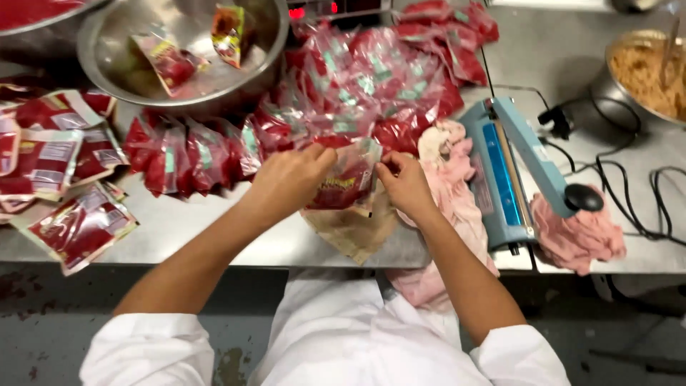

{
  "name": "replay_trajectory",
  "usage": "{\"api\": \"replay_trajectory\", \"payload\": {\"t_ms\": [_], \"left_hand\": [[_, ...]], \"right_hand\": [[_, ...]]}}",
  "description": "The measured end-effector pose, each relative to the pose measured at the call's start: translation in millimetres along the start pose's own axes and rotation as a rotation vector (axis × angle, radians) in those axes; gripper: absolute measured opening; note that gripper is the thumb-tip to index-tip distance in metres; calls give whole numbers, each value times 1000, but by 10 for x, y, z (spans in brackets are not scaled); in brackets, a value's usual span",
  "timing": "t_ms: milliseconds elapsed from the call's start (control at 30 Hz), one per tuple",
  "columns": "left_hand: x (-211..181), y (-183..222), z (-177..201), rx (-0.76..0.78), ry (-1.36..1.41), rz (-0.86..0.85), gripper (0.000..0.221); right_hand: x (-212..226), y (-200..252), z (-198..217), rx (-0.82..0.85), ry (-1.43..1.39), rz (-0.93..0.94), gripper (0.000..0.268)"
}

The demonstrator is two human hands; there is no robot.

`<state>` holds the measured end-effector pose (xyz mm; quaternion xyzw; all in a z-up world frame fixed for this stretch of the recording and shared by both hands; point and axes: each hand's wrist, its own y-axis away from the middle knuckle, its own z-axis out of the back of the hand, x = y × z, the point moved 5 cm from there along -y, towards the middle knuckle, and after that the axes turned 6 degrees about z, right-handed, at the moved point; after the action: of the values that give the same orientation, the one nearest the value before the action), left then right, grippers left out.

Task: The person seals individual food packets using a heat-sealing machine, wipes them with a cloth, and organizes them on a stainless steel work surface.

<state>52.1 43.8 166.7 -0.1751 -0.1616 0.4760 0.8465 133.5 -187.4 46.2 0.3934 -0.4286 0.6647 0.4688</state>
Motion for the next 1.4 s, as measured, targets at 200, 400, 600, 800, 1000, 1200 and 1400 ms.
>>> {"api": "replay_trajectory", "payload": {"t_ms": [200, 400, 600, 800, 1000, 1200, 1400], "left_hand": [[-379, 395, -566, -139, 85, 90, 15], [-370, 421, -565, -79, 732, 492, 51], [-334, 358, -1159, -124, 1039, 595, 23], [-154, 515, -1592, -158, 1448, 824, 12], [-308, 543, -1658, -203, 1455, 786, 16], [-378, 594, -1413, -237, 1289, 842, 17], [-546, 764, -1448, -220, 1313, 965, 13]], "right_hand": [[-324, 535, 150, -129, 12, 30, 6], [-529, 714, 134, -178, -88, 35, 4], [-355, 742, 114, -201, -174, 34, 5], [-364, 758, 218, -311, -289, -51, 11], [-672, 853, 115, -395, -508, -125, 11], [-766, 915, 78, -394, -425, -158, 13], [174, 970, 269, -106, 0, -236, 24]]}}
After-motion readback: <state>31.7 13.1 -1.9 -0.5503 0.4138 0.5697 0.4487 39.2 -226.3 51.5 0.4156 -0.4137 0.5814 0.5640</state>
